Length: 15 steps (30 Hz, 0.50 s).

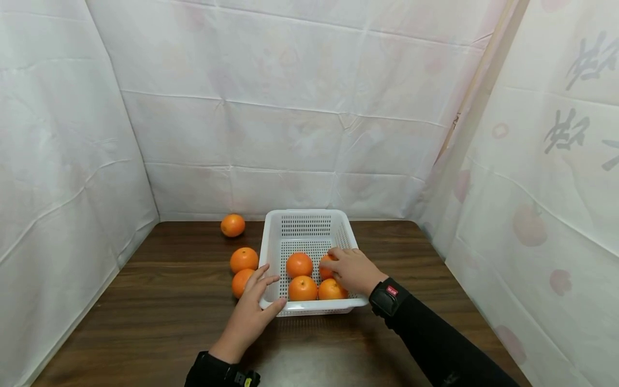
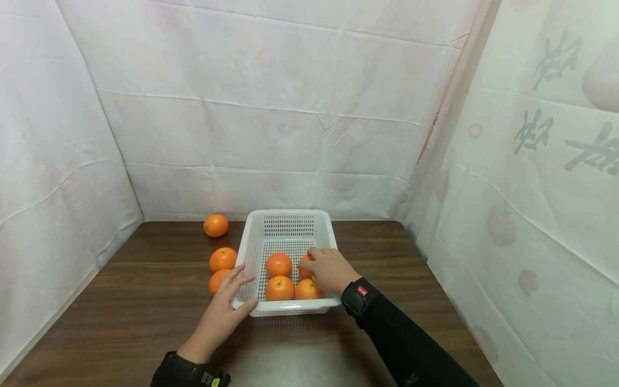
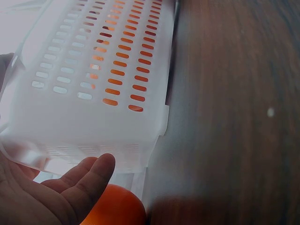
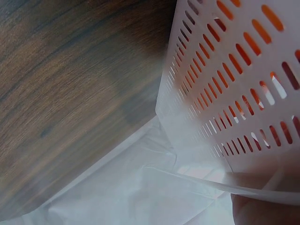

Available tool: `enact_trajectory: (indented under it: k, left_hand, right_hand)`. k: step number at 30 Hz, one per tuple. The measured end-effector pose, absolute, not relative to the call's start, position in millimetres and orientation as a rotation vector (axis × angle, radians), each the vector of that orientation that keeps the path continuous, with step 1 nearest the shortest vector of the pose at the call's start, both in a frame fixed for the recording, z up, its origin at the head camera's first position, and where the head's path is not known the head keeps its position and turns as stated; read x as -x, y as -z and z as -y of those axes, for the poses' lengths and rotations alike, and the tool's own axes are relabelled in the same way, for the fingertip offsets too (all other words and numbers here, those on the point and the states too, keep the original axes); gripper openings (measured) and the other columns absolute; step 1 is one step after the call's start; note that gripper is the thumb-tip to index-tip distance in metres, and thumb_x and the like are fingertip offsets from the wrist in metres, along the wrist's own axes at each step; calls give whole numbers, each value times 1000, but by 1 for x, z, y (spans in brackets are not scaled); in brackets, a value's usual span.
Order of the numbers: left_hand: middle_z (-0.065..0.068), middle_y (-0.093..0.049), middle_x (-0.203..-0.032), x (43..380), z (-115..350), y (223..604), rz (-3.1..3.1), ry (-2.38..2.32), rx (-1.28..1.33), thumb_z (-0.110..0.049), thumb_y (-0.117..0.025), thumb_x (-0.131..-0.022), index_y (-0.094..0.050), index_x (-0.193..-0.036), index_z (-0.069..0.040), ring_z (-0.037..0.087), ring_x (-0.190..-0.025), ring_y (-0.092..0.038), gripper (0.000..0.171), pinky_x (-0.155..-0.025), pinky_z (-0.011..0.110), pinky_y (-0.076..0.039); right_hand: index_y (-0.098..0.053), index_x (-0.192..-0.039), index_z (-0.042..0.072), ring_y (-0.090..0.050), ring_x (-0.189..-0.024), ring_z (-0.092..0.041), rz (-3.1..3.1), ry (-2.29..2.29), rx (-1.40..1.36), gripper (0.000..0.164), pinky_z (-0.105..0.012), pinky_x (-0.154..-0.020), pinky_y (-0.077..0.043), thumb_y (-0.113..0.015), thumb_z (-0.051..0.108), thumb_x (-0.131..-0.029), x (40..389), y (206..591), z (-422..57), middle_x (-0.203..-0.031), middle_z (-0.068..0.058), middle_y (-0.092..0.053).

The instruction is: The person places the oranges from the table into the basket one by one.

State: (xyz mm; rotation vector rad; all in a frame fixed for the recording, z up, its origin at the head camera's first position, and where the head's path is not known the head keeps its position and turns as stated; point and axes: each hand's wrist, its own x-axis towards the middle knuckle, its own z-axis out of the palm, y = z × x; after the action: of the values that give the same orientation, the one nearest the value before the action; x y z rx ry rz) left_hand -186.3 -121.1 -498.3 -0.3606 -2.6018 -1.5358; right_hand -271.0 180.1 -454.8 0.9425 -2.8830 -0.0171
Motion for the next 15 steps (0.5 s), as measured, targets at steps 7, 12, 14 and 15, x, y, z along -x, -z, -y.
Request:
enact_trajectory:
  k: [7, 12, 14, 15]
  left_hand:
    - [5, -28, -175, 185, 121, 497, 2594, 1540, 365, -39, -78, -96, -65, -141, -19, 40, -160, -29, 50, -116, 70, -41]
    - [7, -29, -175, 184, 120, 496, 2593, 1527, 364, -39, -78, -96, -66, -141, -20, 41, -159, -30, 50, -115, 71, -41]
    - [6, -29, -175, 184, 120, 496, 2597, 1530, 359, -40, -78, -96, -66, -141, -20, 41, -160, -30, 51, -116, 71, -40]
    - [6, -29, -175, 184, 120, 496, 2600, 1531, 357, -41, -78, -96, -65, -141, -20, 40, -160, -29, 51, -116, 71, -40]
  right_hand:
    - [-70, -134, 36, -59, -120, -27, 2885, 4, -938, 30, -48, -105, -47, -61, 27, -108, 269, 453, -179, -138, -5, -61]
    - [-70, -137, 36, -59, -129, -29, 2896, -72, -943, 32, -51, -110, -45, -59, 27, -108, 270, 453, -181, -144, -6, -60]
    - [-70, -138, 35, -58, -136, -30, 2898, -207, -921, 34, -55, -115, -45, -58, 24, -108, 271, 453, -183, -149, -6, -60]
    - [-71, -138, 34, -57, -139, -31, 2900, -307, -895, 34, -56, -117, -44, -58, 23, -108, 270, 453, -185, -152, -5, -59]
